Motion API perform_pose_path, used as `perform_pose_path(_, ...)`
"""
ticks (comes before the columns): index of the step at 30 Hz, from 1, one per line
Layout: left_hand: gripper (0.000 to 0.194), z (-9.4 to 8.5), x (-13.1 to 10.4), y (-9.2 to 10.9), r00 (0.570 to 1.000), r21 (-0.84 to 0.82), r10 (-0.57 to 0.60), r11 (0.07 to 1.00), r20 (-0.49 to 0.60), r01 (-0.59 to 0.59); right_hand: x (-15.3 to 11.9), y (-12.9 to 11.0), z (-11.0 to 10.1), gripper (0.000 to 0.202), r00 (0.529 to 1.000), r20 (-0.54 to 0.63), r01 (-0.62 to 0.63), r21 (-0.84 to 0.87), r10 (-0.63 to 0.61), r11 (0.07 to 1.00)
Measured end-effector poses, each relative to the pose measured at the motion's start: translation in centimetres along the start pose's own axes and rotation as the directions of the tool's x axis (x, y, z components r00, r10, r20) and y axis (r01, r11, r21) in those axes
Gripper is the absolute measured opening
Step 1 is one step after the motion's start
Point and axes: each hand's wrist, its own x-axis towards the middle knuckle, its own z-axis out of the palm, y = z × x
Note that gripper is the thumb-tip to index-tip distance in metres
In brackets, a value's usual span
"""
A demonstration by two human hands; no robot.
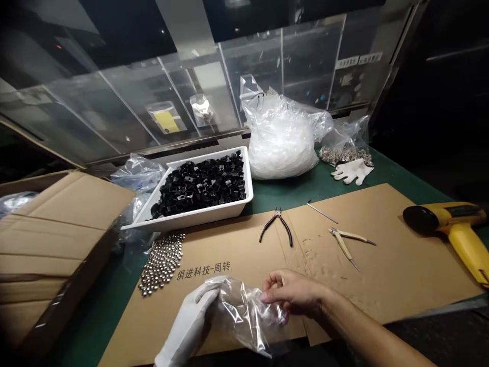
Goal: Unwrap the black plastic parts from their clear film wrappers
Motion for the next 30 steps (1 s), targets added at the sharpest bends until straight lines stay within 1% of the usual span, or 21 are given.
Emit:
perform_pose_path(2,0.032,-0.1,-0.1,0.9,1.000,0.020,-0.003,1.000,0.019,0.003,0.2,0.4,0.4,0.048,0.999,-0.010,0.042,0.024,-0.042,0.999)
perform_pose_path(4,0.033,-0.5,0.1,1.8,1.000,0.032,-0.023,0.999,0.011,0.023,0.0,0.1,0.6,0.054,0.998,0.023,0.056,-0.004,-0.056,0.998)
perform_pose_path(6,0.036,-1.0,0.4,2.6,0.997,0.043,-0.074,0.996,-0.030,0.075,-0.4,-0.7,0.6,0.044,0.997,0.039,0.063,-0.107,-0.060,0.992)
perform_pose_path(8,0.039,-1.3,0.7,3.2,0.988,0.038,-0.138,0.989,-0.070,0.141,-1.0,-1.7,0.5,0.031,0.997,0.016,0.081,-0.190,-0.080,0.978)
perform_pose_path(9,0.041,-1.4,0.9,3.4,0.983,0.032,-0.163,0.986,-0.088,0.166,-1.1,-2.0,0.4,0.028,0.995,0.007,0.096,-0.199,-0.097,0.975)
perform_pose_path(11,0.043,-1.3,1.1,3.8,0.976,0.030,-0.187,0.981,-0.113,0.192,-1.2,-2.4,0.4,0.030,0.992,0.030,0.129,-0.146,-0.126,0.981)
perform_pose_path(13,0.041,-1.0,1.3,3.9,0.978,0.045,-0.171,0.983,-0.117,0.177,-0.8,-2.3,0.5,0.037,0.990,0.075,0.125,-0.060,-0.120,0.990)
perform_pose_path(15,0.040,-0.6,1.3,3.7,0.986,0.057,-0.134,0.989,-0.098,0.140,-0.1,-1.9,0.7,0.039,0.993,0.067,0.100,-0.004,-0.099,0.995)
perform_pose_path(18,0.044,-0.4,0.9,2.9,0.989,0.005,-0.081,0.997,-0.121,0.082,0.8,-1.4,1.3,0.029,0.991,-0.054,0.126,0.028,-0.125,0.992)
perform_pose_path(21,0.060,-0.6,0.4,2.1,0.988,-0.064,0.035,0.997,-0.149,-0.045,1.4,-1.3,2.0,0.026,0.967,-0.147,0.218,0.051,-0.209,0.975)
perform_pose_path(23,0.065,-0.7,0.0,1.8,0.988,-0.071,0.107,0.991,-0.113,-0.115,1.5,-1.6,2.4,0.027,0.940,-0.179,0.303,0.050,-0.290,0.952)
perform_pose_path(24,0.061,-0.7,-0.1,1.7,0.989,-0.058,0.110,0.992,-0.103,-0.116,1.5,-1.8,2.6,0.028,0.925,-0.185,0.344,0.038,-0.332,0.938)
perform_pose_path(26,0.047,-0.7,-0.2,1.6,0.992,0.000,0.081,0.997,-0.094,-0.082,1.4,-2.2,2.8,0.030,0.904,-0.172,0.398,0.002,-0.392,0.917)
perform_pose_path(28,0.033,-0.6,-0.1,1.6,0.992,0.082,0.063,0.995,-0.105,-0.055,0.9,-2.8,2.8,0.032,0.903,-0.127,0.409,-0.038,-0.410,0.912)
perform_pose_path(30,0.029,-0.7,0.1,1.7,0.991,0.154,0.092,0.985,-0.101,-0.076,0.2,-3.6,2.6,0.039,0.912,-0.072,0.396,-0.105,-0.404,0.912)
